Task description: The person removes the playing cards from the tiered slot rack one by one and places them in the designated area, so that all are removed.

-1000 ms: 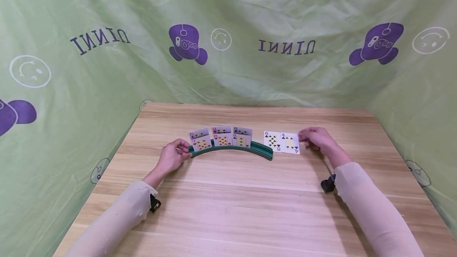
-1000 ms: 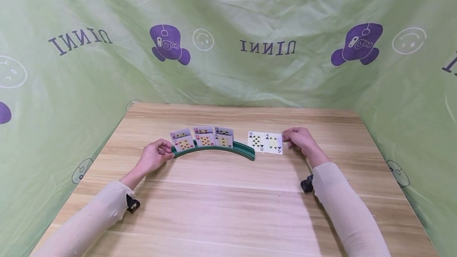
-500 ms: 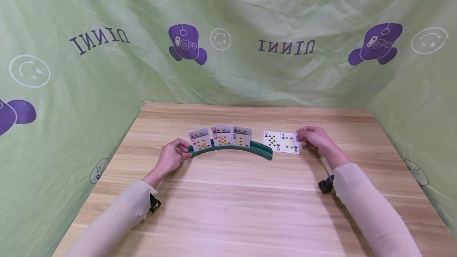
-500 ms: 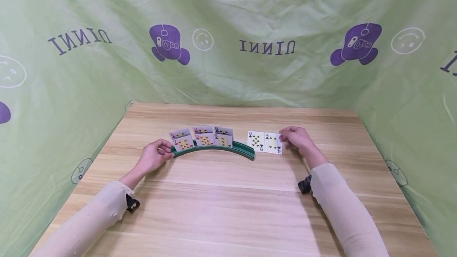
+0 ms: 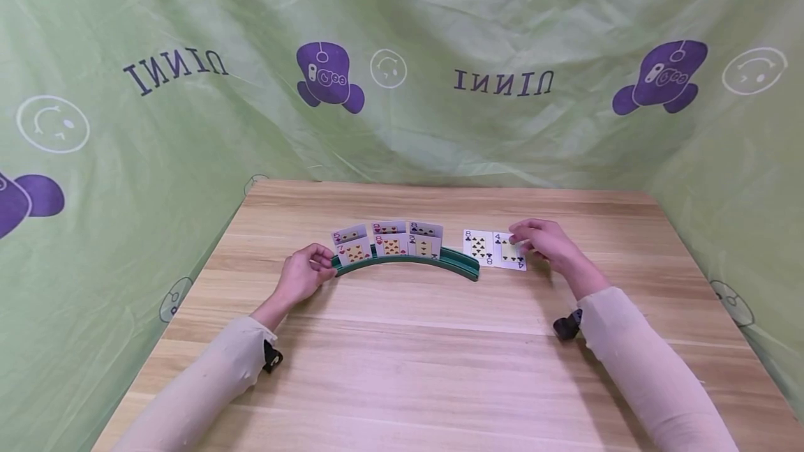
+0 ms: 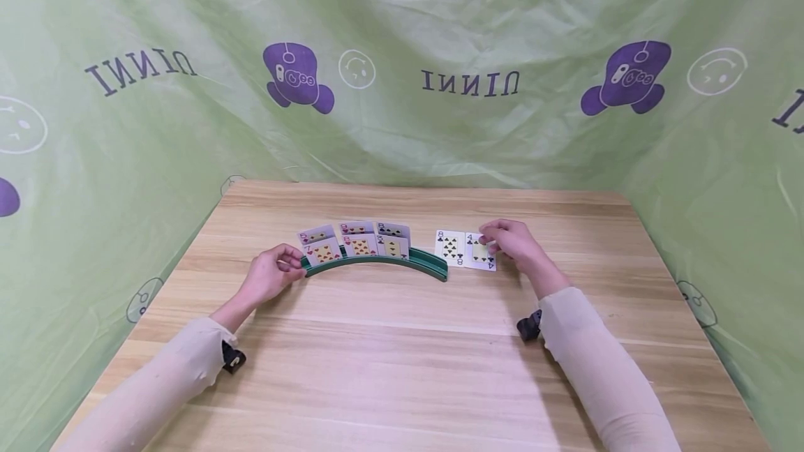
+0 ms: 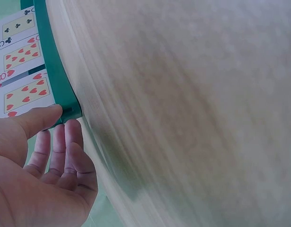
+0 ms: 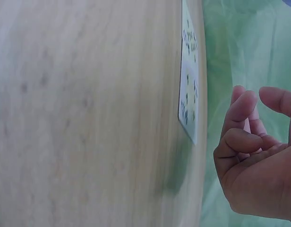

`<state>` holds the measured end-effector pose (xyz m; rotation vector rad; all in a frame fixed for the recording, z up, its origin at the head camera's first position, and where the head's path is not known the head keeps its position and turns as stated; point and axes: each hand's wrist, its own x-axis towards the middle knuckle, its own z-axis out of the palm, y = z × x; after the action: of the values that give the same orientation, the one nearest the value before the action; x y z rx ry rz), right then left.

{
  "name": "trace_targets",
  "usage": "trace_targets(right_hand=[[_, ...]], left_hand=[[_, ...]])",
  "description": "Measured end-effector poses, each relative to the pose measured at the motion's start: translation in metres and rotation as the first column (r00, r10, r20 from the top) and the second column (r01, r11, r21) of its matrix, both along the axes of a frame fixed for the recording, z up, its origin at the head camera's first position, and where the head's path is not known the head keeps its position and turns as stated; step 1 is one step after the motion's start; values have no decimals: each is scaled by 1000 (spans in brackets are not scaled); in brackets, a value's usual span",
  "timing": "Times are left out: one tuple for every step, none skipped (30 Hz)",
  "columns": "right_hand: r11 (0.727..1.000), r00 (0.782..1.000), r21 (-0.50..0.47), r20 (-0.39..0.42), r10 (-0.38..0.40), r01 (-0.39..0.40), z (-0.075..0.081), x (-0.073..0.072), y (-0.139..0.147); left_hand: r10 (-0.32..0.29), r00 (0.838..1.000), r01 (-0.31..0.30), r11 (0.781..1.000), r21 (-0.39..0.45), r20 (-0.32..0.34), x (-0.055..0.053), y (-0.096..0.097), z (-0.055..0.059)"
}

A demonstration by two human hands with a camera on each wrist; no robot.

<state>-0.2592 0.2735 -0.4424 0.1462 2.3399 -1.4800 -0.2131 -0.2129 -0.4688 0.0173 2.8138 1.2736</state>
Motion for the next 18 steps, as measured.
trace_targets(right_hand=[[1000, 1000, -2, 1, 5, -5, 1, 0, -1], [1000, 1000, -4, -1, 9, -9, 2, 0, -3], [1000, 1000, -5, 1, 6, -6, 2, 0, -4], [1000, 1000, -7, 0, 6, -6, 3, 1, -5], [1000, 1000, -8, -2, 9, -9, 4, 1, -6], [1000, 1000, -9, -4, 12, -12, 4, 1, -7], [1000, 1000, -10, -6, 13, -13, 5, 1, -8], [1000, 1000, -11, -8, 15, -15, 5, 2, -9], [1000, 1000, -11, -9, 16, -16, 6, 2, -10], [1000, 1000, -11, -12, 18, -18, 7, 2, -11], [1000, 1000, -11, -14, 19, -19, 8, 3, -12], [1000, 1000, -12, -16, 19, -19, 8, 4, -13], [1000, 1000, -15, -19, 22, -22, 9, 4, -14], [1000, 999, -15, -24, 25, -25, 10, 5, -15], [1000, 999, -16, -26, 27, -27, 11, 6, -16], [999, 999, -19, -28, 28, -29, 12, 7, -17], [999, 999, -22, -31, 30, -30, 13, 7, -18], [999, 999, -27, -34, 32, -33, 14, 8, -20]], left_hand=[[0, 1000, 0, 1000, 0, 0, 0, 0, 0], [1, 1000, -1, 1000, 0, 0, 0, 0, 0], [1, 1000, -1, 1000, 1, -2, 0, 0, 0], [0, 1000, 0, 1000, 0, -3, 0, 0, 0], [-1, 1000, 1, 1000, 0, -4, 0, 0, 0], [-1, 1000, 1, 1000, 1, -4, 0, 0, 0], [-1, 1000, 1, 1000, 2, -3, 0, 0, 0], [0, 1000, 0, 1000, 2, -1, 0, 0, 0], [0, 1000, 0, 1000, 2, 1, 0, 0, 0], [0, 1000, 0, 1000, 1, 2, 0, -1, 0], [1, 1000, -1, 1000, 2, 5, 0, -1, 0], [1, 1000, -1, 1000, 2, 7, 0, -1, 0], [2, 1000, -2, 1000, 2, 8, 0, -1, 0], [2, 1000, -2, 1000, 4, 9, 0, -1, 0], [2, 1000, -2, 1000, 6, 10, 0, -1, 0], [2, 1000, -2, 1000, 7, 10, 0, -1, 0], [2, 1000, -2, 1000, 9, 10, 0, -1, 0], [2, 1000, -2, 1000, 11, 10, 0, -1, 0]])
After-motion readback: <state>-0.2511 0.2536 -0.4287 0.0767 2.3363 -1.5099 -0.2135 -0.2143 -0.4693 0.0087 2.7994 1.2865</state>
